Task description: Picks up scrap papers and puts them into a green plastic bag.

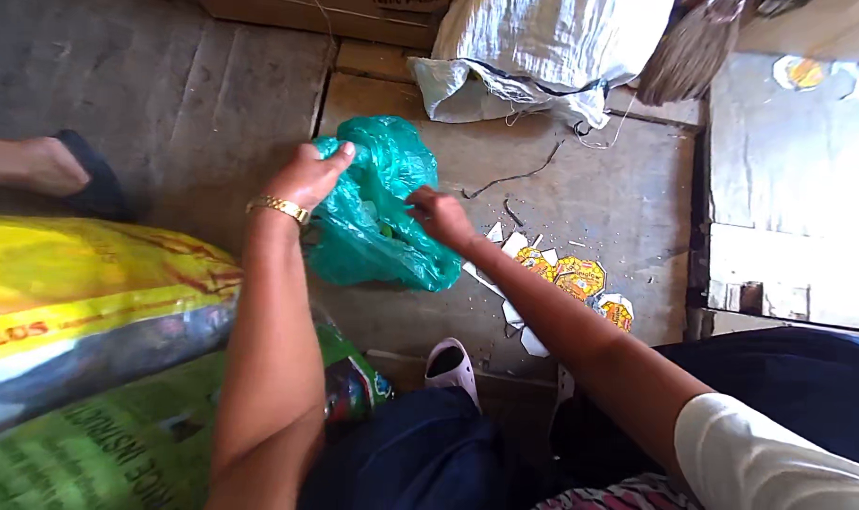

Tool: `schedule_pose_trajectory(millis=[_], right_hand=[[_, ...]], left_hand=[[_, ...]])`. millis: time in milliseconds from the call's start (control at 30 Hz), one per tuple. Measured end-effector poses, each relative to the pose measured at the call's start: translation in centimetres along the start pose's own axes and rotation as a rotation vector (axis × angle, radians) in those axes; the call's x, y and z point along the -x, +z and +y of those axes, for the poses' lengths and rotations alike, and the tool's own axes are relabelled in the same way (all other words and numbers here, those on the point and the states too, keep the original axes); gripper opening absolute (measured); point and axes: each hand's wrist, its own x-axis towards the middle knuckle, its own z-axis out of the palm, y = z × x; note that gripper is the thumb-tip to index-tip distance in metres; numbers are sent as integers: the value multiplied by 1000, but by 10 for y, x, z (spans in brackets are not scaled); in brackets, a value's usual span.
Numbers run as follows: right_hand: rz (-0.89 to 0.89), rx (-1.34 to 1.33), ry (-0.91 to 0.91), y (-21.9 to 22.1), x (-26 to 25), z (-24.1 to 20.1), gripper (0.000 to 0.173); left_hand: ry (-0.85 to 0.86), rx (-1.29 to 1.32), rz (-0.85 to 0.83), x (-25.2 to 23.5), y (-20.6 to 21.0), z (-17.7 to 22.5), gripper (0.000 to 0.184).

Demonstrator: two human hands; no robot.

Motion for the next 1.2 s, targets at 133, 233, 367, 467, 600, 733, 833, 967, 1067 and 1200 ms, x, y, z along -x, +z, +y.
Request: schedule_pose_trajectory(millis=[133, 233, 367, 467, 600, 733, 833, 967, 1067, 1200], right_hand=[[-121, 195, 451, -66, 49, 131, 26], [-268, 268, 674, -87, 100, 187, 31], [-224, 279, 748, -80, 149, 201, 76], [-235, 414, 715, -66, 162, 181, 96], [-259, 495, 702, -51, 165, 179, 91], [-266, 474, 708, -51, 165, 181, 79], [-371, 348, 782, -58, 163, 183, 76], [-269, 107, 674, -83, 156, 182, 55], [-250, 221, 529, -100, 142, 152, 52], [-42, 124, 457, -114, 137, 146, 57]], left_hand=[[-22, -10, 11, -10, 3, -4, 62], [-16, -42, 13, -12, 7, 7, 65], [29, -54, -6, -22, 21, 18, 65], [54, -57, -36, -22, 31, 35, 62], [86, -82, -58, -22, 42, 58, 60], [99, -113, -68, -23, 51, 69, 63], [110, -106, -75, -19, 55, 74, 62], [127, -91, -76, -23, 54, 75, 61], [121, -79, -79, -25, 55, 74, 60], [126, -84, -76, -22, 55, 81, 60]])
